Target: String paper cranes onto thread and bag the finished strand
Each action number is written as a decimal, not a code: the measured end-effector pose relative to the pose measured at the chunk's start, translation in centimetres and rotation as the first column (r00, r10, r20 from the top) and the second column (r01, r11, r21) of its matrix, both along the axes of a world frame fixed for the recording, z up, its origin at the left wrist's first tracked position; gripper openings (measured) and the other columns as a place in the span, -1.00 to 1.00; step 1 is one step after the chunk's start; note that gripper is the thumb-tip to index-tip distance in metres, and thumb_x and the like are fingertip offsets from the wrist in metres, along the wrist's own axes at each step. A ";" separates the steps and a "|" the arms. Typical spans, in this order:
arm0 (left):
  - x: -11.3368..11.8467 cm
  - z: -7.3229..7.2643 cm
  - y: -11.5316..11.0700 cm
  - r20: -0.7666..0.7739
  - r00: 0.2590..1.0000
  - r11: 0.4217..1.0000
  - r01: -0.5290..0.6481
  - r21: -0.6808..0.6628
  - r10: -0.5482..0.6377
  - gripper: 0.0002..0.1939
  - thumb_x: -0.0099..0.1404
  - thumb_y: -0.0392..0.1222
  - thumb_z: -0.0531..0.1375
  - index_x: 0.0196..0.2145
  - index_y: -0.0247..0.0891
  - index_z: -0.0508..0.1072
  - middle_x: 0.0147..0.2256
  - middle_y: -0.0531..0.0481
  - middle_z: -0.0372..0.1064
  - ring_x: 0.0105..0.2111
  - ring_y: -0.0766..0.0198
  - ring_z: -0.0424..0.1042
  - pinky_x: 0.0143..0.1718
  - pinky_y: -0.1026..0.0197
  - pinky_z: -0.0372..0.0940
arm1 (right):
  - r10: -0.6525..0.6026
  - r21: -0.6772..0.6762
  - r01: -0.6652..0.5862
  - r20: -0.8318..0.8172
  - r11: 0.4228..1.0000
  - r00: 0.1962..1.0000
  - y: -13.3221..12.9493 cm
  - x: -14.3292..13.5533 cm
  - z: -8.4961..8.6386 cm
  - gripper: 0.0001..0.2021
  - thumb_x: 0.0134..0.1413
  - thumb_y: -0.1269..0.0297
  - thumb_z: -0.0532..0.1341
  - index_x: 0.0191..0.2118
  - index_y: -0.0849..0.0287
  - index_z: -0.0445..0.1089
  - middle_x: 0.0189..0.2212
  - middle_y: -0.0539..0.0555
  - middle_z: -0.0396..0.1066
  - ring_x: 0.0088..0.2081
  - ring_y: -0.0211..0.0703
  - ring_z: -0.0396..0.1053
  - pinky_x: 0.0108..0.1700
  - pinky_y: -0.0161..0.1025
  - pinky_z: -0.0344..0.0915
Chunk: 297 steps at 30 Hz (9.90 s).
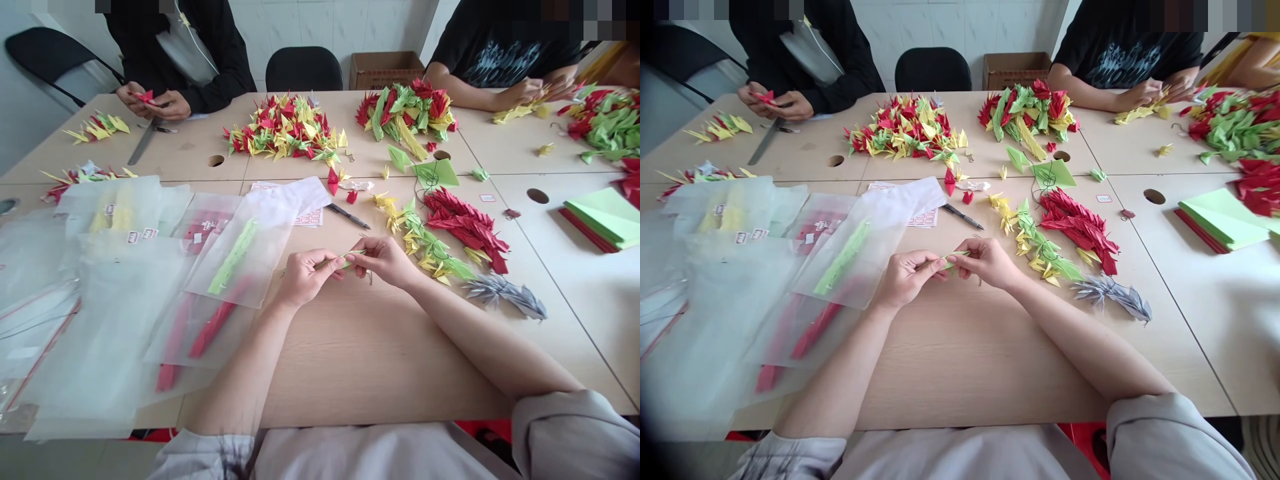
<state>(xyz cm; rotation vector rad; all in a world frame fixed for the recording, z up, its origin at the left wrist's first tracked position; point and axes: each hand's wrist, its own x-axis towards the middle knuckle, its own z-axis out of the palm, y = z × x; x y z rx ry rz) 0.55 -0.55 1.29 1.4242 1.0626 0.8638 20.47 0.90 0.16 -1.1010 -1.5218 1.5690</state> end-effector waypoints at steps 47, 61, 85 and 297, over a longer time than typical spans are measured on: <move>1.4 -1.4 -0.3 0.116 0.989 0.981 -0.074 -0.177 0.095 -0.68 0.25 0.06 0.24 -0.30 -0.27 0.58 -0.35 -0.03 0.55 -0.34 0.21 0.51 -0.30 0.23 0.43 | -0.172 -0.091 0.153 -0.257 0.984 0.951 -0.8 -1.0 -1.6 -0.71 0.00 0.08 0.40 -0.37 0.20 0.40 -0.57 -0.07 0.34 -0.54 -0.35 0.24 -0.48 -0.35 0.14; 1.0 -2.1 -0.1 0.053 0.991 0.992 -0.125 0.007 0.124 -0.70 0.25 -0.01 0.25 -0.42 -0.32 0.56 -0.50 0.00 0.46 -0.46 0.30 0.42 -0.43 0.32 0.39 | -0.225 -0.024 0.231 -0.334 0.973 0.915 -1.0 -1.7 -1.6 -0.66 -0.11 0.17 0.47 -0.34 0.15 0.31 -0.39 -0.05 0.34 -0.39 -0.30 0.37 -0.30 -0.31 0.39; 0.8 -2.5 0.2 0.340 0.939 0.941 0.063 -0.332 0.057 -0.69 0.25 0.01 0.25 -0.23 -0.30 0.58 -0.38 -0.07 0.57 -0.36 0.19 0.55 -0.36 0.27 0.38 | -0.084 0.833 -0.185 0.266 0.521 0.960 -0.1 1.0 -1.3 -0.62 0.30 0.39 0.09 0.17 0.05 0.39 -0.20 0.17 0.41 -0.24 -0.16 0.43 -0.20 -0.21 0.43; 0.6 -0.9 0.5 0.109 0.987 0.993 -0.118 -0.010 0.119 -0.80 0.15 -0.11 0.33 -0.43 -0.31 0.48 -0.51 0.08 0.31 -0.46 0.37 0.28 -0.42 0.33 0.21 | -0.152 0.502 0.057 0.151 0.863 0.977 -2.0 -1.9 -2.5 -0.83 0.25 0.20 0.18 -0.34 0.15 0.29 -0.42 0.03 0.31 -0.42 -0.24 0.26 -0.38 -0.27 0.26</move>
